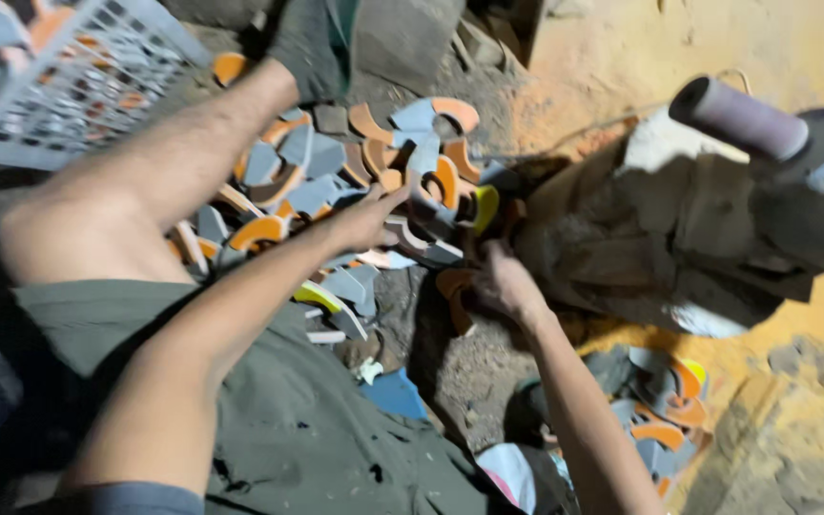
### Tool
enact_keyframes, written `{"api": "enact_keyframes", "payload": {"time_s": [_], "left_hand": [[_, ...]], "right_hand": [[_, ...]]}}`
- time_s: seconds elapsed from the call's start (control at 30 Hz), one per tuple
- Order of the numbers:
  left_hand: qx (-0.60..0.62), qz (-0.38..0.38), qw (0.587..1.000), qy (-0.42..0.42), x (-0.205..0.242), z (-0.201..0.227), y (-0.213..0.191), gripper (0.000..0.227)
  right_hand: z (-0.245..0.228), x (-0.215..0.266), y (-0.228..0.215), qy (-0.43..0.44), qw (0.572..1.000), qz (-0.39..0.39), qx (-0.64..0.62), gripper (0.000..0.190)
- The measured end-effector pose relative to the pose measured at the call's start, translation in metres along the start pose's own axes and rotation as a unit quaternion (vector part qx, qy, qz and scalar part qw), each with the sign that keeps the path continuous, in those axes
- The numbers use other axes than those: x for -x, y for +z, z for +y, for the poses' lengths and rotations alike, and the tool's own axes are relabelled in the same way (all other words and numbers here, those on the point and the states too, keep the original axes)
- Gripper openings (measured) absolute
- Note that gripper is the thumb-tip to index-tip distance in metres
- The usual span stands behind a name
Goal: The person sits on the floor and repeatedly presses orange and grey sandal soles against a rotating grinding wheel to smooth their edges. The person picks up soles from a pile, grinds them, and places them back down.
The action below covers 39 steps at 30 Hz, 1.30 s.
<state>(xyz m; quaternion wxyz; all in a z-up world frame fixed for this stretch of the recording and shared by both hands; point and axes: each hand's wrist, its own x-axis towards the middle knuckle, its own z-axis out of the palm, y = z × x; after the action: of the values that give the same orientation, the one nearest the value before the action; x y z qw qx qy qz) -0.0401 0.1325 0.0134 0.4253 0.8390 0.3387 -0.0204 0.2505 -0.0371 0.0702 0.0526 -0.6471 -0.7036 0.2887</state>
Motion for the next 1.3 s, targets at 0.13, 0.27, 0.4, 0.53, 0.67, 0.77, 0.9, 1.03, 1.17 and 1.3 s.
{"api": "enact_keyframes", "payload": {"time_s": [0.13,0.27,0.4,0.53,0.67,0.77,0.9,1.03,1.17,1.3], "left_hand": [[-0.374,-0.084,0.922,0.045,0.068,-0.006,0.020,0.093],[-0.444,-0.096,0.888,0.070,0.116,0.012,0.037,0.103],[-0.396,-0.205,0.894,-0.048,0.108,0.024,0.008,0.122],[-0.340,-0.123,0.932,-0.038,0.109,0.019,0.010,0.117],[-0.247,-0.021,0.965,-0.081,0.095,0.008,0.030,0.114],[-0.219,0.006,0.967,-0.133,0.091,-0.005,0.032,0.108],[-0.094,-0.022,0.984,-0.152,0.078,-0.016,0.016,0.100],[0.011,-0.011,0.998,-0.055,0.051,0.008,0.022,0.098],[0.034,0.014,0.999,-0.003,0.026,0.047,0.026,0.105],[0.126,0.067,0.989,0.026,0.024,0.089,-0.017,0.111]], "right_hand": [[-0.019,-0.004,0.008,0.011,0.969,0.247,-0.016,0.049],[-0.057,-0.024,0.092,0.082,0.957,0.076,-0.268,0.031],[-0.100,-0.048,0.159,0.178,0.800,-0.040,-0.571,0.076],[-0.134,-0.049,0.167,0.190,0.820,0.014,-0.539,0.111],[-0.150,-0.060,0.144,0.209,0.839,0.014,-0.503,0.104],[-0.155,-0.066,0.130,0.234,0.814,-0.023,-0.532,0.100],[-0.148,-0.068,0.101,0.300,0.780,-0.065,-0.545,0.095],[-0.116,-0.068,0.050,0.351,0.734,-0.174,-0.555,0.070],[-0.073,-0.064,-0.003,0.207,0.827,-0.093,-0.513,0.066],[-0.047,-0.051,-0.044,0.172,0.907,-0.029,-0.383,0.060]]}}
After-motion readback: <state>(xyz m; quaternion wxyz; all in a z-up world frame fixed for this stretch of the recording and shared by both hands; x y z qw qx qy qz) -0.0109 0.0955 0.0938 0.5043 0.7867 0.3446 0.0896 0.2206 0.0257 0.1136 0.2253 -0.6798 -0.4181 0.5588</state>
